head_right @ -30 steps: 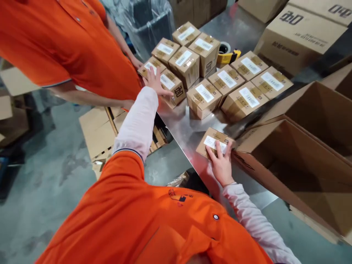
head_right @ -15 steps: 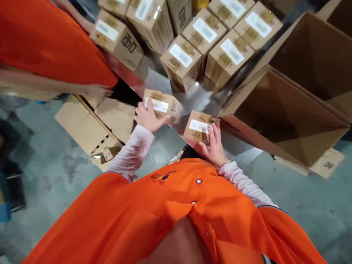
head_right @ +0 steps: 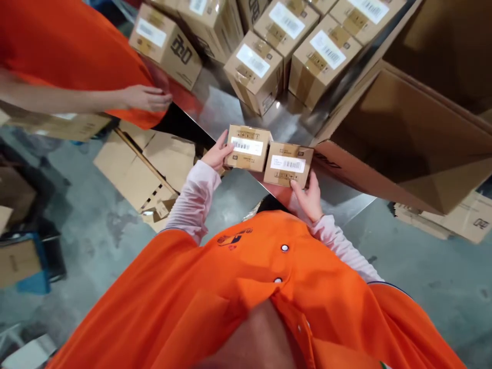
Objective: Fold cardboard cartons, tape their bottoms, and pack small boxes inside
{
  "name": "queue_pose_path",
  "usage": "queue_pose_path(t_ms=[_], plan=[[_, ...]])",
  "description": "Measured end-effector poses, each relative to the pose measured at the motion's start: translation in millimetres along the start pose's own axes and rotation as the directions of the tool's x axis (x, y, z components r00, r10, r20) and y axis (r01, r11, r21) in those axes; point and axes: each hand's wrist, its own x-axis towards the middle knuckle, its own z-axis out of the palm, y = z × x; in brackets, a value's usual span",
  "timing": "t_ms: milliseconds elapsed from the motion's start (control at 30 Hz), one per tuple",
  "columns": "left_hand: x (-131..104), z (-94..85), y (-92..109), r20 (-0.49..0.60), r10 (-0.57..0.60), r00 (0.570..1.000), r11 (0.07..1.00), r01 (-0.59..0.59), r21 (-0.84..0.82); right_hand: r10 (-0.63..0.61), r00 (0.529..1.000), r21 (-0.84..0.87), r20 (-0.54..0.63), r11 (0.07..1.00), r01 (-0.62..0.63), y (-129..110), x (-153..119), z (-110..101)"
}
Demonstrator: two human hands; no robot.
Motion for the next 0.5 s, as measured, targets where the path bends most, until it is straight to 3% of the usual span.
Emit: queue_pose_path(t_ms=[100, 267, 367, 433, 500], plan=[[0, 7.6, 8, 0.065, -0.021, 0.998, 0.999, 0.024, -0.042, 0.086, 0.995, 0.094, 0.046, 0.991, -0.09, -4, 3, -4], [-9, 2.2, 29, 0.123, -0.096, 0.988, 0.995, 0.094, 0.021, 0.185, 0.973, 0.124, 0.135, 0.972, -0.201, -9, 28, -11], [-21, 15.7, 44, 0.041, -0.112, 0.993, 0.976, 0.102, 0.194, 0.282, 0.938, 0.102, 0.199, 0.947, -0.306, -26, 41, -16], [-38, 28.4, 52, -0.065, -0.084, 0.994, 0.953, 0.099, 0.286, 0.308, 0.925, 0.025, 0.22, 0.947, -0.321, -46, 40, -19], [-62, 31.4, 61, -0.073, -0.061, 0.995, 0.943, 0.082, 0.322, 0.308, 0.915, -0.057, 0.26, 0.951, -0.304, -70, 32, -22]])
